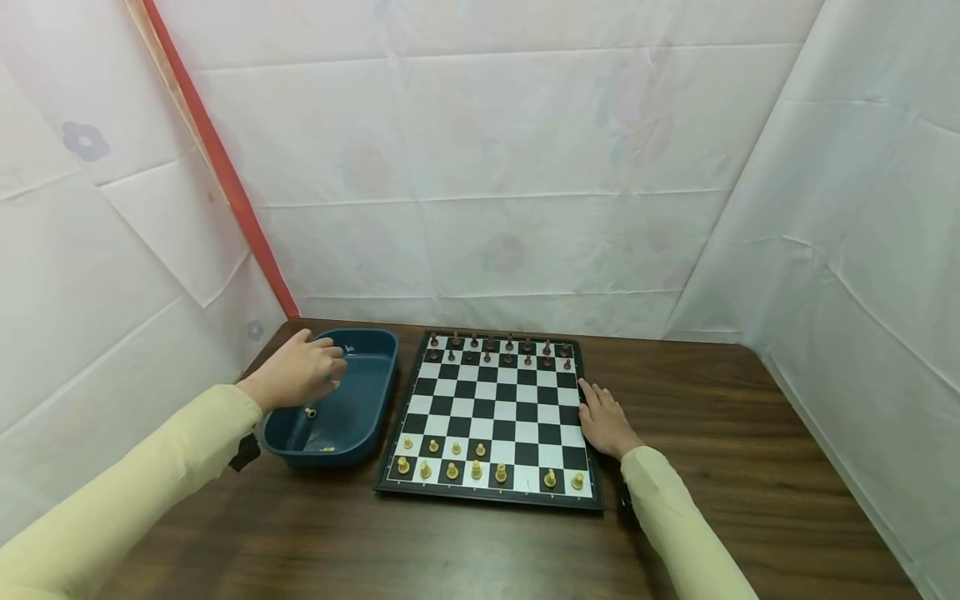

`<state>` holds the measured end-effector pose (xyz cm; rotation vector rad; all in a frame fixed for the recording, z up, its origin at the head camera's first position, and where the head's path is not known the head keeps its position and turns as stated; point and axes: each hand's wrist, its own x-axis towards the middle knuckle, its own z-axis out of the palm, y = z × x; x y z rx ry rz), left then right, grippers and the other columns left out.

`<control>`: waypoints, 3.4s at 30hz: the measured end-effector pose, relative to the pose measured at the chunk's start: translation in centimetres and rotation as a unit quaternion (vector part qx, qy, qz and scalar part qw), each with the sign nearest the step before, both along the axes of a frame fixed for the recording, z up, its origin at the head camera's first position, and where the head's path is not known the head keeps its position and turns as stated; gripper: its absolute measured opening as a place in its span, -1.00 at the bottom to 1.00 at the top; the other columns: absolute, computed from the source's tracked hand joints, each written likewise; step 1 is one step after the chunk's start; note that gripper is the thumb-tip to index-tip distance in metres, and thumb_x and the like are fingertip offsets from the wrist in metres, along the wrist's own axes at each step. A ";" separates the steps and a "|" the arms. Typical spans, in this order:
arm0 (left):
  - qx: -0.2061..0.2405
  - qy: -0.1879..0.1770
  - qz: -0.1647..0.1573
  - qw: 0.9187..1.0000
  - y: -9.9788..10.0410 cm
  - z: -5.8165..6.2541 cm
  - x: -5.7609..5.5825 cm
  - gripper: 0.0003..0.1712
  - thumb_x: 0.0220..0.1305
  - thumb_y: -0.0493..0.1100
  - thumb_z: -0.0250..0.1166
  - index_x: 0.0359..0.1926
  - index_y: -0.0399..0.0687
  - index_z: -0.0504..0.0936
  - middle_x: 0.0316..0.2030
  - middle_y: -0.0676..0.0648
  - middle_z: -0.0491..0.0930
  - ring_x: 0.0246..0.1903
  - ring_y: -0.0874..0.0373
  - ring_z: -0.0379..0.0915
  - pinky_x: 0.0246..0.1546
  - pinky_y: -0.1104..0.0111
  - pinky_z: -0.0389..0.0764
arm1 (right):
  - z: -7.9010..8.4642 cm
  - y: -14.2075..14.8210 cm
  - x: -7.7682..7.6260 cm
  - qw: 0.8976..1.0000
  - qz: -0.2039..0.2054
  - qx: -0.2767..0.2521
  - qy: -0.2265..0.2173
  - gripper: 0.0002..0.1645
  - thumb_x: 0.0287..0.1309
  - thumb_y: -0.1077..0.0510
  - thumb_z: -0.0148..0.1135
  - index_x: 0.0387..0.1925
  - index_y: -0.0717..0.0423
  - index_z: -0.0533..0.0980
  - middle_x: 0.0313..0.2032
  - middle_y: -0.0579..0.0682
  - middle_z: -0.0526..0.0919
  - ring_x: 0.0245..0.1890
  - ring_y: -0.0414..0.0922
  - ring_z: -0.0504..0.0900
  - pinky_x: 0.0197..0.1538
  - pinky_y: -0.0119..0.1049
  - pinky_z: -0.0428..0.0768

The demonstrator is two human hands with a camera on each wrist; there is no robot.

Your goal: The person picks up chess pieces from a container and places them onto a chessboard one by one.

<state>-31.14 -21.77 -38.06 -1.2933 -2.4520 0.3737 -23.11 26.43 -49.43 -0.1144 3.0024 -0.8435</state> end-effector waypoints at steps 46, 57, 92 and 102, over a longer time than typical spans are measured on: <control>-0.053 -0.046 -0.187 0.980 19.9 -0.4 5.7 -0.94 0.09 0.05 0.40 -0.46 0.30 0.69 -0.34 0.23 0.58 -0.32 0.28 0.38 -0.19 0.25 0.32 | 0.3 -0.6 0.3 1.000 0.009 -0.002 0.012 -0.39 0.44 0.20 -0.32 0.41 0.38 -0.04 0.34 0.51 -0.02 0.36 0.39 -0.12 0.30 0.24 -0.12; -0.071 -0.099 -0.182 0.976 21.5 -1.3 6.0 -0.82 0.08 -0.03 0.41 -0.60 0.29 0.62 -0.39 0.27 0.56 -0.39 0.30 0.31 -0.28 0.30 0.27 | 0.1 -1.0 0.2 1.000 0.002 0.001 0.014 -0.38 0.43 0.18 -0.32 0.41 0.38 -0.05 0.35 0.50 -0.01 0.37 0.37 -0.13 0.31 0.22 -0.13; -0.012 -0.086 -0.092 0.992 13.5 1.7 3.3 -0.95 0.00 -0.09 0.45 -0.44 0.19 0.73 -0.38 0.18 0.60 -0.33 0.21 0.44 -0.25 0.18 0.36 | 0.0 -0.9 -0.1 1.000 0.003 0.003 0.010 -0.38 0.42 0.19 -0.32 0.41 0.38 -0.04 0.34 0.50 -0.01 0.36 0.38 -0.11 0.30 0.24 -0.11; -0.009 -0.072 -0.005 0.997 5.3 1.7 1.0 -0.92 -0.03 -0.12 0.49 -0.51 0.15 0.73 -0.44 0.15 0.59 -0.43 0.18 0.38 -0.41 0.24 0.24 | -0.4 -0.4 -0.3 1.000 0.002 0.009 0.005 -0.37 0.42 0.18 -0.33 0.41 0.38 -0.06 0.34 0.51 -0.02 0.36 0.38 -0.13 0.30 0.26 -0.12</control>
